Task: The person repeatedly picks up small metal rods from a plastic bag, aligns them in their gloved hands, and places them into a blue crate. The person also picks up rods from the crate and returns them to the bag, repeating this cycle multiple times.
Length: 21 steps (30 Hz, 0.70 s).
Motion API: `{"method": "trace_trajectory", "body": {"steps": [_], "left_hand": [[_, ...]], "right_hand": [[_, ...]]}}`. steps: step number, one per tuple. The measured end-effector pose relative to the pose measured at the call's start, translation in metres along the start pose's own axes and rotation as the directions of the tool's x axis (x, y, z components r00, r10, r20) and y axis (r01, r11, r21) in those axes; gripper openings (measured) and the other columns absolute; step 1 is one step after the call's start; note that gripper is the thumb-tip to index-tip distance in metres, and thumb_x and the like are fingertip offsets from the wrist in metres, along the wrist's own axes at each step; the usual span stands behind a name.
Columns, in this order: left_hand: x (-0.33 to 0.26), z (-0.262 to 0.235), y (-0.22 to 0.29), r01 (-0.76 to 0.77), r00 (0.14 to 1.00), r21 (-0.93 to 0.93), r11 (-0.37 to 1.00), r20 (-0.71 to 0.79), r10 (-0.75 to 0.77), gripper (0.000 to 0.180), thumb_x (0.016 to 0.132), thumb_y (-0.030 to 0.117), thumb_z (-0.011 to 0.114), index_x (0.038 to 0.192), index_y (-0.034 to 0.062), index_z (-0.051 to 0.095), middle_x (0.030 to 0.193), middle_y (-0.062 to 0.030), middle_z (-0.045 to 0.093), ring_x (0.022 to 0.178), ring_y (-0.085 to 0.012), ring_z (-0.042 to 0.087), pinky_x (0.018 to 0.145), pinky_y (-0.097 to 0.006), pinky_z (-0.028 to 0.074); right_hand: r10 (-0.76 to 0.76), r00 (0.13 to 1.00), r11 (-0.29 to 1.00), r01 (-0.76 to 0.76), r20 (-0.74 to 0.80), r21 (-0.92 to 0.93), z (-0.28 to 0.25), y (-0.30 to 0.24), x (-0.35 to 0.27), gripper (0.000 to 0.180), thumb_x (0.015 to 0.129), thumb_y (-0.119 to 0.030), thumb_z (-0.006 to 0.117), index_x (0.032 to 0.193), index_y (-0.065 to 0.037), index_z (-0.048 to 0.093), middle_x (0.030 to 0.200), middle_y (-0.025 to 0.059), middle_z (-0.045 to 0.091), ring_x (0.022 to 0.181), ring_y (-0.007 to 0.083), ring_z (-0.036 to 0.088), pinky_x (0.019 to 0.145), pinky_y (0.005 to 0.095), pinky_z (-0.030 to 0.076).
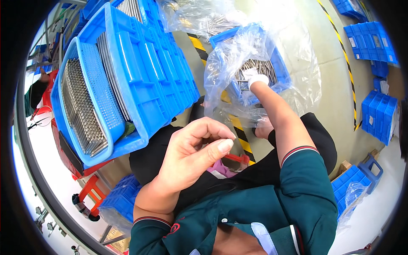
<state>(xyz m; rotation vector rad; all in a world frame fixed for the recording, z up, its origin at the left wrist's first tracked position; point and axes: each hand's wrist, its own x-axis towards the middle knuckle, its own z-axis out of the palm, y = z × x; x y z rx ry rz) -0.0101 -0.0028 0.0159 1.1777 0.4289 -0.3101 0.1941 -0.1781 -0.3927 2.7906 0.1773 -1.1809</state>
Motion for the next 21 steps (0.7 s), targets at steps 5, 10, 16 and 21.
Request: {"method": "trace_trajectory", "body": {"steps": [5, 10, 16, 21], "left_hand": [[0.001, -0.002, -0.001, 0.031, 1.0, 0.034, 0.999, 0.003, -0.031, 0.017, 0.085, 0.01, 0.064, 0.095, -0.0021, 0.06, 0.083, -0.0083, 0.06, 0.075, -0.0113, 0.055, 0.07, -0.025, 0.043], [0.002, 0.001, -0.005, -0.036, 0.999, 0.014, 0.999, 0.005, 0.036, 0.017, 0.086, 0.012, 0.064, 0.095, -0.0022, 0.059, 0.082, -0.0083, 0.06, 0.073, -0.012, 0.056, 0.069, -0.026, 0.044], [0.005, -0.007, -0.011, -0.113, 0.994, -0.074, 0.991, -0.003, 0.113, 0.019, 0.088, 0.016, 0.063, 0.095, -0.0014, 0.058, 0.075, -0.0069, 0.059, 0.068, -0.0134, 0.056, 0.062, -0.027, 0.044], [0.006, 0.008, -0.002, -0.17, 0.985, -0.014, 0.985, 0.011, 0.17, 0.019, 0.089, 0.018, 0.063, 0.095, 0.0006, 0.06, 0.073, -0.0017, 0.058, 0.066, -0.007, 0.052, 0.06, -0.019, 0.039]], "right_hand": [[-0.076, 0.997, 0.948, 0.075, 0.008, -0.308, 0.018, 0.0, -0.007, 0.028, 0.09, -0.021, 0.047, 0.108, -0.013, 0.068, 0.11, 0.0071, 0.067, 0.099, 0.0215, 0.064, 0.077, 0.0329, 0.051], [0.049, 0.997, 0.984, -0.059, -0.063, -0.166, 0.013, -0.002, -0.02, 0.03, 0.087, -0.027, 0.05, 0.108, -0.014, 0.068, 0.11, 0.0083, 0.066, 0.101, 0.021, 0.063, 0.078, 0.0332, 0.05], [-0.124, 0.99, 0.99, 0.119, 0.063, 0.077, -0.065, 0.024, -0.064, 0.044, 0.085, -0.041, 0.048, 0.113, -0.011, 0.064, 0.113, 0.0131, 0.064, 0.103, 0.0256, 0.061, 0.086, 0.0359, 0.046], [-0.497, 0.867, 0.867, 0.497, 0.036, -0.01, -0.123, 0.074, -0.091, 0.032, 0.086, -0.03, 0.054, 0.097, -0.003, 0.065, 0.085, 0.013, 0.067, 0.079, 0.0271, 0.063, 0.073, 0.0368, 0.047]]}}
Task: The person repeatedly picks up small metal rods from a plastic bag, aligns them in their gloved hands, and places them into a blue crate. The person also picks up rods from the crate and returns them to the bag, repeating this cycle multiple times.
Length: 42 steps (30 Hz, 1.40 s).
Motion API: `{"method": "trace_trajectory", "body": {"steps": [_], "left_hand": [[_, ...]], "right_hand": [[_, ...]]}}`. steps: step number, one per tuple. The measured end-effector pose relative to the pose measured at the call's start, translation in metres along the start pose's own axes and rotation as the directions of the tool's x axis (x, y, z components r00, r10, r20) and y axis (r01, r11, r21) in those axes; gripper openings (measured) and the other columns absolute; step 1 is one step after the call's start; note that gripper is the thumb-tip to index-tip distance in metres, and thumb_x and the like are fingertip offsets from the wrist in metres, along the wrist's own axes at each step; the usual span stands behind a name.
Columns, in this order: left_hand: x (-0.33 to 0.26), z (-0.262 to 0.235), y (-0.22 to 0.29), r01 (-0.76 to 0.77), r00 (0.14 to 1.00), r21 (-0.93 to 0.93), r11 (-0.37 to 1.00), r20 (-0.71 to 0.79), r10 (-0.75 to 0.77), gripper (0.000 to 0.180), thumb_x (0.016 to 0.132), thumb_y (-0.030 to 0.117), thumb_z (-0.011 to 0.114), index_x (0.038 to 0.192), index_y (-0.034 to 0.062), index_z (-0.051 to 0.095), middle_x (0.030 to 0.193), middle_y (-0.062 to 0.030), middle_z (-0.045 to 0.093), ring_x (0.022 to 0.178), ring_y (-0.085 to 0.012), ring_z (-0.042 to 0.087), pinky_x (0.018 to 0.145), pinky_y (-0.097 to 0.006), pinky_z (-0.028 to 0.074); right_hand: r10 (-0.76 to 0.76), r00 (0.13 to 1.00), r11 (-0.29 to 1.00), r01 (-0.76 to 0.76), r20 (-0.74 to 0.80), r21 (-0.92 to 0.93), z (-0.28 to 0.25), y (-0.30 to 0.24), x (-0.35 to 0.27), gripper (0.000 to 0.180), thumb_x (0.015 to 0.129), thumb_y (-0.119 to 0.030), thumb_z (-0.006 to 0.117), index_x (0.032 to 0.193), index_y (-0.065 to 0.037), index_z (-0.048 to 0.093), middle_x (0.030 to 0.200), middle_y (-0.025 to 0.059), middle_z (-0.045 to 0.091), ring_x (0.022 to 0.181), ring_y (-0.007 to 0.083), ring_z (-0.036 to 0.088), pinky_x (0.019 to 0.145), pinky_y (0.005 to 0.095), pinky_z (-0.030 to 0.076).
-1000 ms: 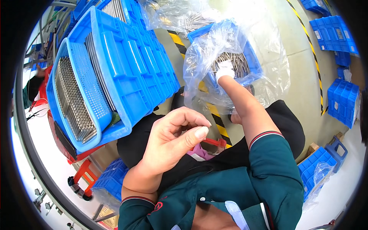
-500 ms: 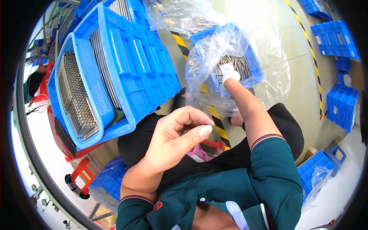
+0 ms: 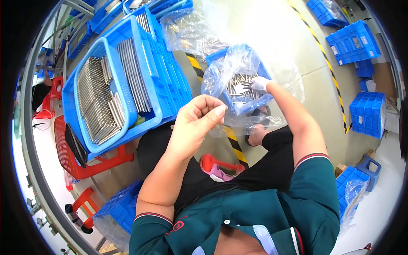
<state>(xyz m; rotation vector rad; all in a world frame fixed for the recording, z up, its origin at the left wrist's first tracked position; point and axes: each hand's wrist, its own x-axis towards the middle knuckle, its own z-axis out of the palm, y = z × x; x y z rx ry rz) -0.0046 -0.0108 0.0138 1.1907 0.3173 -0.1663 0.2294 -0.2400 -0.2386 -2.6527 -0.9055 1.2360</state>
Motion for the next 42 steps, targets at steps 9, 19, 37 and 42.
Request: {"method": "trace_trajectory", "body": {"steps": [9, 19, 37, 42], "left_hand": [[0.015, -0.007, -0.029, -0.188, 0.977, -0.183, 0.965, -0.138, 0.164, 0.017, 0.09, 0.022, 0.061, 0.092, 0.0054, 0.06, 0.074, -0.0013, 0.06, 0.063, -0.0078, 0.052, 0.057, -0.022, 0.042], [-0.011, 0.02, -0.012, -0.253, 0.958, -0.621, 0.742, -0.051, 0.283, 0.019, 0.098, 0.026, 0.045, 0.092, 0.0109, 0.056, 0.116, -0.0134, 0.059, 0.112, -0.0294, 0.053, 0.088, -0.044, 0.047], [0.023, 0.016, -0.016, -0.299, 0.943, -0.622, 0.724, -0.075, 0.325, 0.017, 0.098, 0.024, 0.044, 0.096, 0.0088, 0.051, 0.116, -0.0163, 0.058, 0.113, -0.0304, 0.051, 0.097, -0.045, 0.04], [0.024, 0.0, -0.016, -0.317, 0.941, -0.618, 0.719, -0.11, 0.32, 0.014, 0.096, 0.023, 0.05, 0.097, 0.0097, 0.052, 0.107, -0.0116, 0.06, 0.101, -0.0218, 0.056, 0.089, -0.038, 0.045]], "right_hand": [[-0.166, 0.975, 0.356, 0.2, -0.149, 0.913, -0.082, -0.105, -0.18, 0.013, 0.091, -0.022, 0.056, 0.09, -0.01, 0.056, 0.065, -0.0037, 0.052, 0.047, 0.0022, 0.039, 0.041, 0.0172, 0.03], [-0.293, 0.898, 0.051, 0.357, -0.328, 0.933, -0.047, -0.198, -0.24, 0.013, 0.09, -0.021, 0.057, 0.086, -0.009, 0.056, 0.063, -0.0021, 0.051, 0.048, 0.0039, 0.042, 0.042, 0.0186, 0.031], [-0.003, 0.713, 0.618, 0.553, -0.701, 0.559, -0.036, -0.206, -0.192, 0.029, 0.088, -0.029, 0.054, 0.085, 0.0, 0.058, 0.069, 0.014, 0.059, 0.064, 0.0251, 0.058, 0.06, 0.0366, 0.044], [0.053, 0.671, 0.633, 0.55, -0.74, 0.544, -0.051, -0.216, -0.203, 0.028, 0.088, -0.028, 0.055, 0.084, 0.0, 0.056, 0.068, 0.0134, 0.057, 0.063, 0.0242, 0.056, 0.06, 0.0354, 0.043]]}}
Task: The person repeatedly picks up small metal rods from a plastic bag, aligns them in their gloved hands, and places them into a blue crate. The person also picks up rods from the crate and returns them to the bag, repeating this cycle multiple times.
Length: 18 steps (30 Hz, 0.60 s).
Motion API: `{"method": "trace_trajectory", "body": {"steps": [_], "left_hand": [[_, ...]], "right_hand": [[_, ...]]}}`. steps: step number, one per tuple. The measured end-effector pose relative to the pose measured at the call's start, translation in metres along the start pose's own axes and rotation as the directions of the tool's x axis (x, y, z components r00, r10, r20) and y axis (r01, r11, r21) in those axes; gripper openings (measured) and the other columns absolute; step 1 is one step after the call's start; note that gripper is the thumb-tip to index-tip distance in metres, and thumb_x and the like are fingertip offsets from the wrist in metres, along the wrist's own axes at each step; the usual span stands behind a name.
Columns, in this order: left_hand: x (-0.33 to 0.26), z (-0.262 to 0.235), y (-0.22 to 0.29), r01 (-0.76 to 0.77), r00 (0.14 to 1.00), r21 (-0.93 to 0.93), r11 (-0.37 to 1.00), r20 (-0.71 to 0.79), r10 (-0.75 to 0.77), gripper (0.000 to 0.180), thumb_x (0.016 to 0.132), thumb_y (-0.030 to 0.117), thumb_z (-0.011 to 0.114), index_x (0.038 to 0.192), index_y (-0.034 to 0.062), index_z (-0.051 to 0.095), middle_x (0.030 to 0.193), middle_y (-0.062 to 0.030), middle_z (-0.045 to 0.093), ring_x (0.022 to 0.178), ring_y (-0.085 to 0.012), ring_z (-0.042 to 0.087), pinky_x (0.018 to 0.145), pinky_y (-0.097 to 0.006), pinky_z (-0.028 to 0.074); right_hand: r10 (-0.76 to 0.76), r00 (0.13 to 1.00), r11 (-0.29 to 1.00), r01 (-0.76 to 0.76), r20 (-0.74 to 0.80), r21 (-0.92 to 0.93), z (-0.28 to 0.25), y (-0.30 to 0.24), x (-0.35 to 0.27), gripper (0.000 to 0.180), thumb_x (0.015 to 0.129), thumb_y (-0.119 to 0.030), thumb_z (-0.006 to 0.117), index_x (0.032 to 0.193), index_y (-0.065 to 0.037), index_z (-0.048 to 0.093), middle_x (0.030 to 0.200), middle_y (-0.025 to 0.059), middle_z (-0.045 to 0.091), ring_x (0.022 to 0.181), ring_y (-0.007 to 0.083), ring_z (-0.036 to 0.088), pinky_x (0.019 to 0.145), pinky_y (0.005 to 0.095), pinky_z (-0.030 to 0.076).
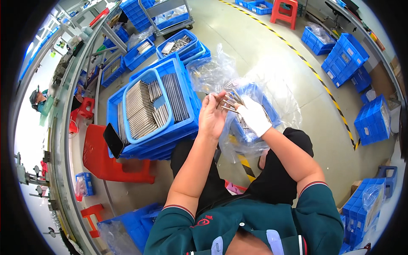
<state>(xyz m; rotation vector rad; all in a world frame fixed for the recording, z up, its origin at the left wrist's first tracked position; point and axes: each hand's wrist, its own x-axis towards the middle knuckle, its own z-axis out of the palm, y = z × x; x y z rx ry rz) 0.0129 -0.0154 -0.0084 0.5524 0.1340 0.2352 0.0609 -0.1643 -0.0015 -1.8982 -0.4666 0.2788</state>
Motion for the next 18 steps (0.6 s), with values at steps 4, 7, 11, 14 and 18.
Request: {"method": "trace_trajectory", "body": {"steps": [4, 7, 11, 14, 18], "left_hand": [[-0.001, -0.014, 0.009, 0.009, 0.998, 0.049, 0.999, -0.06, -0.006, 0.013, 0.093, 0.022, 0.056, 0.093, 0.0084, 0.057, 0.085, -0.004, 0.059, 0.079, -0.0131, 0.054, 0.072, -0.029, 0.045], [-0.001, -0.019, 0.015, 0.054, 0.998, 0.0, 0.999, 0.024, -0.054, 0.014, 0.092, 0.019, 0.058, 0.092, 0.0058, 0.06, 0.072, -0.0025, 0.055, 0.065, -0.0122, 0.05, 0.065, -0.029, 0.043], [0.0, -0.02, 0.021, 0.154, 0.987, -0.072, 0.985, 0.065, -0.149, 0.015, 0.092, 0.017, 0.058, 0.096, 0.0029, 0.061, 0.072, -0.0032, 0.054, 0.066, -0.013, 0.048, 0.065, -0.028, 0.042], [-0.003, -0.021, 0.02, 0.21, 0.976, -0.11, 0.971, 0.076, -0.203, 0.016, 0.092, 0.016, 0.057, 0.097, 0.0012, 0.061, 0.073, -0.0032, 0.053, 0.068, -0.013, 0.046, 0.065, -0.028, 0.04], [-0.004, -0.022, 0.02, 0.243, 0.968, -0.082, 0.966, 0.077, -0.237, 0.016, 0.092, 0.016, 0.056, 0.098, 0.0011, 0.061, 0.072, -0.003, 0.052, 0.067, -0.0127, 0.046, 0.065, -0.028, 0.039]], "right_hand": [[-0.041, 0.996, 0.999, 0.043, -0.083, 0.024, -0.01, -0.033, 0.006, 0.023, 0.087, -0.024, 0.058, 0.082, -0.001, 0.056, 0.066, 0.0112, 0.054, 0.06, 0.0194, 0.052, 0.057, 0.0329, 0.041], [-0.075, 0.995, 0.997, 0.076, -0.066, 0.003, -0.012, -0.052, 0.01, 0.023, 0.087, -0.023, 0.058, 0.081, -0.001, 0.056, 0.065, 0.0067, 0.054, 0.059, 0.0138, 0.051, 0.055, 0.03, 0.04], [0.06, 0.996, 0.979, -0.073, 0.07, 0.192, -0.003, -0.038, 0.01, 0.023, 0.088, -0.023, 0.057, 0.079, -0.002, 0.056, 0.062, 0.0044, 0.053, 0.058, 0.0123, 0.05, 0.055, 0.0289, 0.04], [0.054, 0.993, 0.981, -0.072, 0.105, 0.178, -0.005, -0.034, 0.008, 0.023, 0.088, -0.023, 0.057, 0.078, -0.003, 0.056, 0.061, 0.004, 0.053, 0.057, 0.0119, 0.049, 0.054, 0.0285, 0.039], [0.005, 0.994, 0.99, -0.021, 0.113, 0.141, -0.008, -0.032, 0.01, 0.023, 0.089, -0.024, 0.057, 0.08, -0.002, 0.057, 0.062, 0.0049, 0.053, 0.058, 0.0126, 0.05, 0.055, 0.0297, 0.04]]}}
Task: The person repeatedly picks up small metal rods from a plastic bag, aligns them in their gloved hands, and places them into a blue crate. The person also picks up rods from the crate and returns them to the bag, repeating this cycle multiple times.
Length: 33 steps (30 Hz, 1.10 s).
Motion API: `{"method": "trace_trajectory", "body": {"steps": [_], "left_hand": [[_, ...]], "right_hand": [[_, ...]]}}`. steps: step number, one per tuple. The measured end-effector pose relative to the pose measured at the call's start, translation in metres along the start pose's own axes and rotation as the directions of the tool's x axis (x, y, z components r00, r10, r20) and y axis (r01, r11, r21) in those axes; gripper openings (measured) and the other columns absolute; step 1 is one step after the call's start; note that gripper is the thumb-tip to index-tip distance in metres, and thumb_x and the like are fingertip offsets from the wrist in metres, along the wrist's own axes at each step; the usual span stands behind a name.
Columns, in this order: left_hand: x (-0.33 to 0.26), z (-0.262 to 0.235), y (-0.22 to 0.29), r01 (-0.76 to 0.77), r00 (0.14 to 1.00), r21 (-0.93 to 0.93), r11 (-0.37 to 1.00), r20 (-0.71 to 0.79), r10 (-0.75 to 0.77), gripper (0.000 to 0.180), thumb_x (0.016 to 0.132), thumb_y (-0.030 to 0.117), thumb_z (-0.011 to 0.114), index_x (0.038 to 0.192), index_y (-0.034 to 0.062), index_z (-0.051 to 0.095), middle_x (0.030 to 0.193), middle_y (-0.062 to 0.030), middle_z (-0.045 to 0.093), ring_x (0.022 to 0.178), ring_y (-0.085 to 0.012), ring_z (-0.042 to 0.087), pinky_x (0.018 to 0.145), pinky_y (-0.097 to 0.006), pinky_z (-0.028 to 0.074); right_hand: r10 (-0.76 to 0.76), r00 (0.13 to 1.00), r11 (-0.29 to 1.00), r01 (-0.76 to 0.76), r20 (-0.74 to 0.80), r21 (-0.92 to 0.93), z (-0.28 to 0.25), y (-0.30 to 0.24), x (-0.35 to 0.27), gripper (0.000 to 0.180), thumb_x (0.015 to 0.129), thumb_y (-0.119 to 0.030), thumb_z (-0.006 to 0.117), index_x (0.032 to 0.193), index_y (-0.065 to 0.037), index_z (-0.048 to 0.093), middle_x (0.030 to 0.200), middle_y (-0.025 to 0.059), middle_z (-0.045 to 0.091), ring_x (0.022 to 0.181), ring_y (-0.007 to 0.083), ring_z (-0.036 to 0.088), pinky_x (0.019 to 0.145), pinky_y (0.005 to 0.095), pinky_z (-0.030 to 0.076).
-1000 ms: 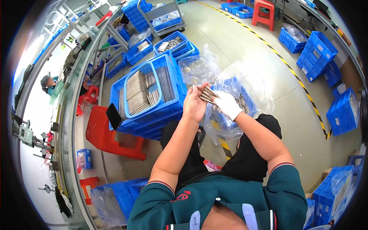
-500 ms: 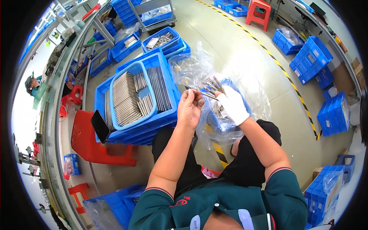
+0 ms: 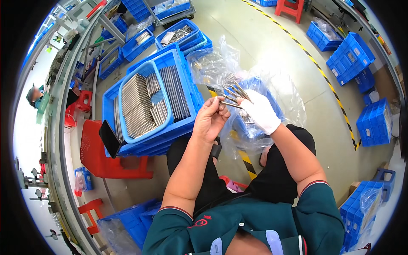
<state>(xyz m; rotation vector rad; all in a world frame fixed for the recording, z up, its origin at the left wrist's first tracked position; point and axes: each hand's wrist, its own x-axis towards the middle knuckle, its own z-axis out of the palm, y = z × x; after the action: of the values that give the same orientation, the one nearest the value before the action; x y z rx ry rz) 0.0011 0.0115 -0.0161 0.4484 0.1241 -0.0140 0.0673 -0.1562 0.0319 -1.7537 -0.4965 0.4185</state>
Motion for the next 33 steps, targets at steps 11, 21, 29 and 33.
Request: {"method": "trace_trajectory", "body": {"steps": [11, 21, 29, 33], "left_hand": [[0.004, -0.002, -0.002, -0.005, 0.999, 0.28, 0.96, -0.043, 0.018, 0.01, 0.09, 0.012, 0.059, 0.091, 0.0037, 0.063, 0.069, -0.0036, 0.056, 0.063, -0.0117, 0.048, 0.061, -0.028, 0.039], [0.0, 0.01, 0.002, -0.043, 0.992, 0.54, 0.841, -0.08, 0.102, 0.007, 0.087, 0.009, 0.063, 0.088, 0.0032, 0.062, 0.071, -0.0059, 0.06, 0.063, -0.0137, 0.053, 0.062, -0.031, 0.047], [0.001, 0.006, -0.005, -0.044, 0.996, 0.388, 0.92, -0.051, 0.069, 0.01, 0.087, 0.012, 0.064, 0.09, 0.0018, 0.062, 0.072, -0.0064, 0.061, 0.062, -0.0128, 0.053, 0.059, -0.028, 0.045], [-0.002, 0.017, -0.004, -0.157, 0.962, 0.566, 0.809, -0.097, 0.255, 0.013, 0.088, 0.014, 0.064, 0.089, 0.0012, 0.061, 0.07, -0.0038, 0.058, 0.061, -0.0113, 0.05, 0.058, -0.027, 0.043]], "right_hand": [[-0.106, 0.994, 0.973, 0.106, 0.01, -0.204, -0.012, 0.003, -0.004, 0.021, 0.088, -0.022, 0.056, 0.089, -0.001, 0.059, 0.07, 0.014, 0.055, 0.063, 0.0228, 0.053, 0.061, 0.0347, 0.043], [-0.027, 1.0, 0.985, 0.029, 0.013, -0.17, -0.015, -0.004, -0.007, 0.026, 0.087, -0.026, 0.057, 0.09, 0.0, 0.058, 0.071, 0.0146, 0.057, 0.065, 0.0224, 0.053, 0.062, 0.0342, 0.044], [-0.117, 0.992, 0.981, 0.108, -0.048, -0.163, -0.005, 0.008, -0.006, 0.028, 0.087, -0.028, 0.056, 0.087, 0.0, 0.057, 0.071, 0.016, 0.055, 0.064, 0.0259, 0.052, 0.062, 0.0353, 0.043], [-0.079, 0.997, 0.98, 0.076, -0.011, -0.181, -0.016, 0.001, -0.006, 0.027, 0.087, -0.027, 0.056, 0.087, 0.0, 0.057, 0.072, 0.0159, 0.056, 0.065, 0.0256, 0.052, 0.063, 0.0357, 0.043]]}}
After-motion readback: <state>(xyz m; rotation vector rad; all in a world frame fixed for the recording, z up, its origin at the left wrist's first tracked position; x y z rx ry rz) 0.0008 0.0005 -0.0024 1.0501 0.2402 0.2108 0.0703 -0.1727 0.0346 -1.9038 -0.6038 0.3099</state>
